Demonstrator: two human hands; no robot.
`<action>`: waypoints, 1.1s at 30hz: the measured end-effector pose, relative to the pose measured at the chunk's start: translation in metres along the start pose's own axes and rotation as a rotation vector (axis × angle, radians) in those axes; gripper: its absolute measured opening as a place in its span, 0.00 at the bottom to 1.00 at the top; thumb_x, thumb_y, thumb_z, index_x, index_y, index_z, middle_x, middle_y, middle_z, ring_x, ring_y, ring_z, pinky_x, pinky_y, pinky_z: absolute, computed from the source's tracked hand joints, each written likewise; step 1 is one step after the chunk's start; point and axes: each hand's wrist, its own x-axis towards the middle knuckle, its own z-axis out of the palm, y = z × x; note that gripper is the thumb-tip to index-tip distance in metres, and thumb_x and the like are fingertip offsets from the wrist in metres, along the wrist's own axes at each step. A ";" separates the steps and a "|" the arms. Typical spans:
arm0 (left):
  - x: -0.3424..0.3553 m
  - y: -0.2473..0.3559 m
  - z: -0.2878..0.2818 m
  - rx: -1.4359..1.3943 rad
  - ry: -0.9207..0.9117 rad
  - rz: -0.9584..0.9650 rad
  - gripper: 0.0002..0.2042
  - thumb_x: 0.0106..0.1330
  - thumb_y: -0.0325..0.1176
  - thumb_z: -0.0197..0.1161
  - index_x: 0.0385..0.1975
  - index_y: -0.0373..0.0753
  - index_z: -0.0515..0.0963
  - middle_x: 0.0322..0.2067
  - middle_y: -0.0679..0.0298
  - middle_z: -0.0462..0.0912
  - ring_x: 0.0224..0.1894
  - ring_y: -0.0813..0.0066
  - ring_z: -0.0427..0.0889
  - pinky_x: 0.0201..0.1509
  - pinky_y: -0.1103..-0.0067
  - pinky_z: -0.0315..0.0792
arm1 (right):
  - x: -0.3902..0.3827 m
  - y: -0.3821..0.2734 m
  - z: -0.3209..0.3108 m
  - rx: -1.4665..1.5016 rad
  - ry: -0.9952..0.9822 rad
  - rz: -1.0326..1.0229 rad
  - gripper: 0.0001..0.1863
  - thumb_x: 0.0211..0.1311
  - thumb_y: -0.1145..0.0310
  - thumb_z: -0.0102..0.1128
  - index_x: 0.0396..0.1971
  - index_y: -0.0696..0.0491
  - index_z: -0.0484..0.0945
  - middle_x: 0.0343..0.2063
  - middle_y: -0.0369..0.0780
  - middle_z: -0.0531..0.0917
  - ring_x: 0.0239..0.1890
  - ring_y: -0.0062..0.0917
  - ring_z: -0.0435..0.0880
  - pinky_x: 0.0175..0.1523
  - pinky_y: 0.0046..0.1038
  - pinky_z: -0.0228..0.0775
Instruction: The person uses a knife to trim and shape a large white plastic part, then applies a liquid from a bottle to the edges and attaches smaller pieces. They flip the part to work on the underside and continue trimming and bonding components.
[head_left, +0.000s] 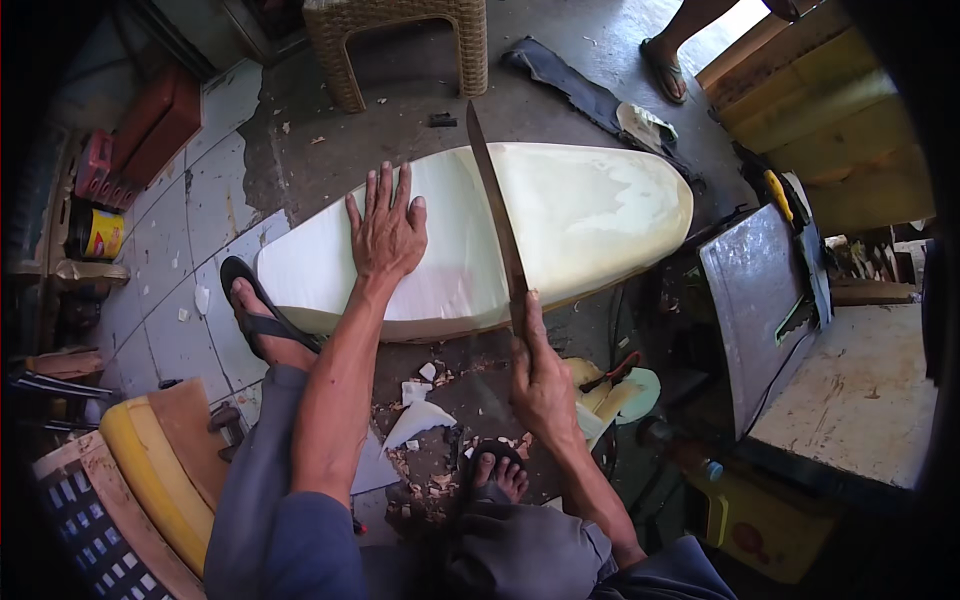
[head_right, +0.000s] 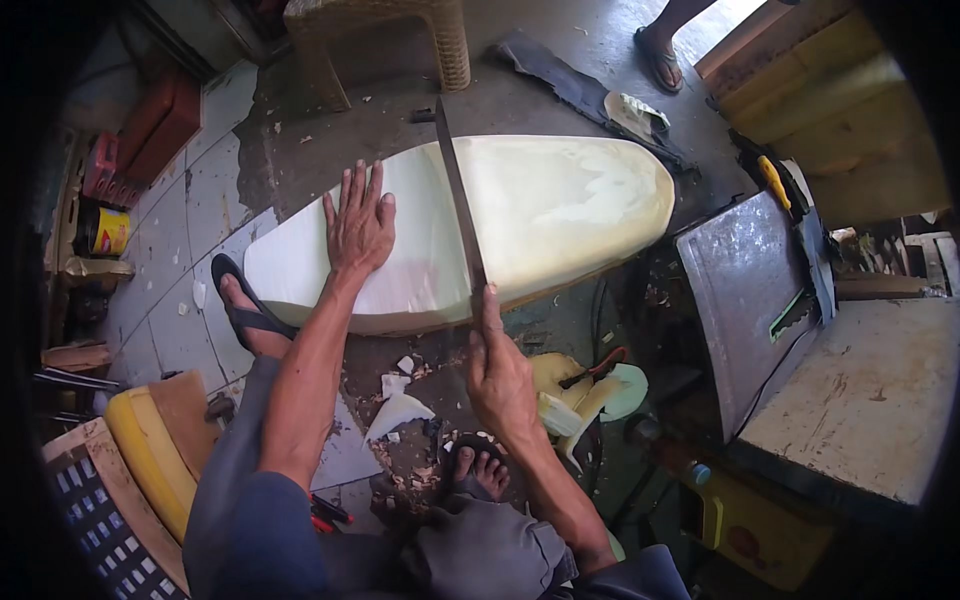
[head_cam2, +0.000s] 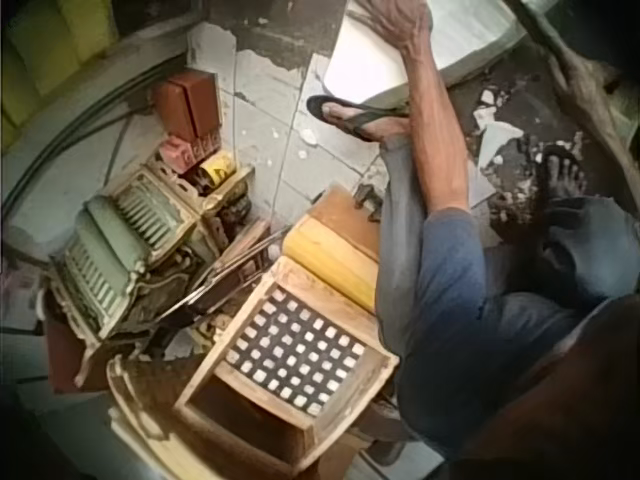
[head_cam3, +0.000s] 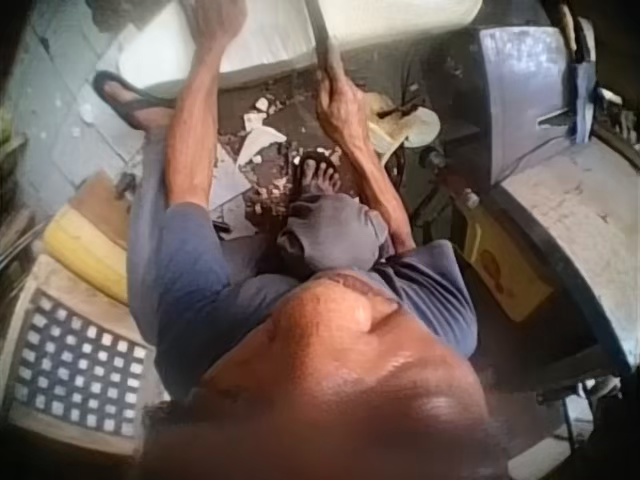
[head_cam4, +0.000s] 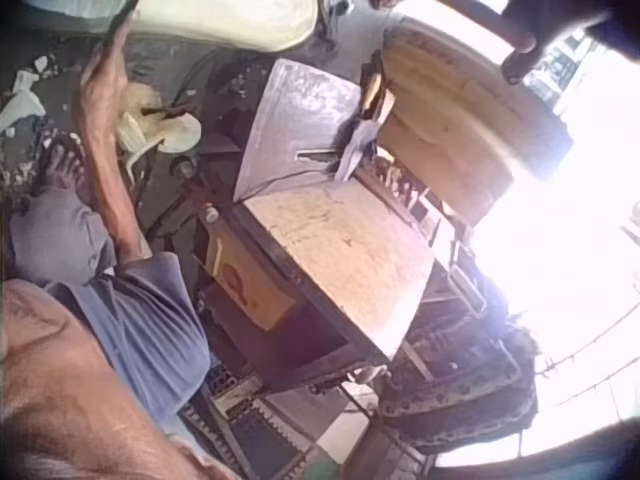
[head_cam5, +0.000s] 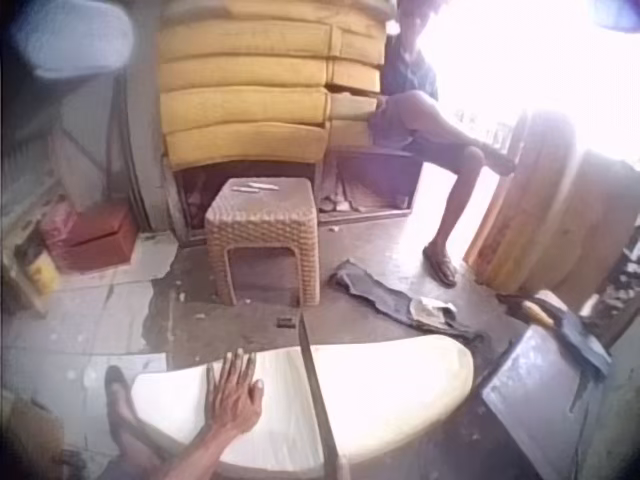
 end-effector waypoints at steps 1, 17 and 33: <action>-0.003 0.003 0.002 -0.006 0.010 0.000 0.30 0.79 0.51 0.43 0.80 0.53 0.55 0.80 0.60 0.53 0.82 0.58 0.49 0.83 0.51 0.36 | 0.003 -0.003 -0.003 -0.005 -0.021 0.032 0.37 0.76 0.71 0.51 0.81 0.44 0.49 0.47 0.59 0.85 0.48 0.53 0.87 0.53 0.46 0.77; 0.004 0.003 -0.002 0.000 0.062 0.033 0.30 0.79 0.50 0.42 0.79 0.51 0.57 0.79 0.58 0.56 0.81 0.57 0.51 0.82 0.48 0.38 | 0.021 -0.018 -0.012 0.037 -0.105 0.155 0.37 0.75 0.73 0.51 0.80 0.44 0.52 0.45 0.61 0.85 0.46 0.56 0.86 0.52 0.44 0.76; 0.002 0.007 -0.006 0.080 -0.019 0.048 0.30 0.79 0.48 0.42 0.80 0.50 0.54 0.80 0.59 0.52 0.82 0.58 0.48 0.82 0.49 0.36 | 0.005 -0.003 -0.008 0.115 -0.129 0.209 0.35 0.77 0.67 0.52 0.80 0.41 0.53 0.43 0.64 0.83 0.47 0.57 0.86 0.49 0.43 0.77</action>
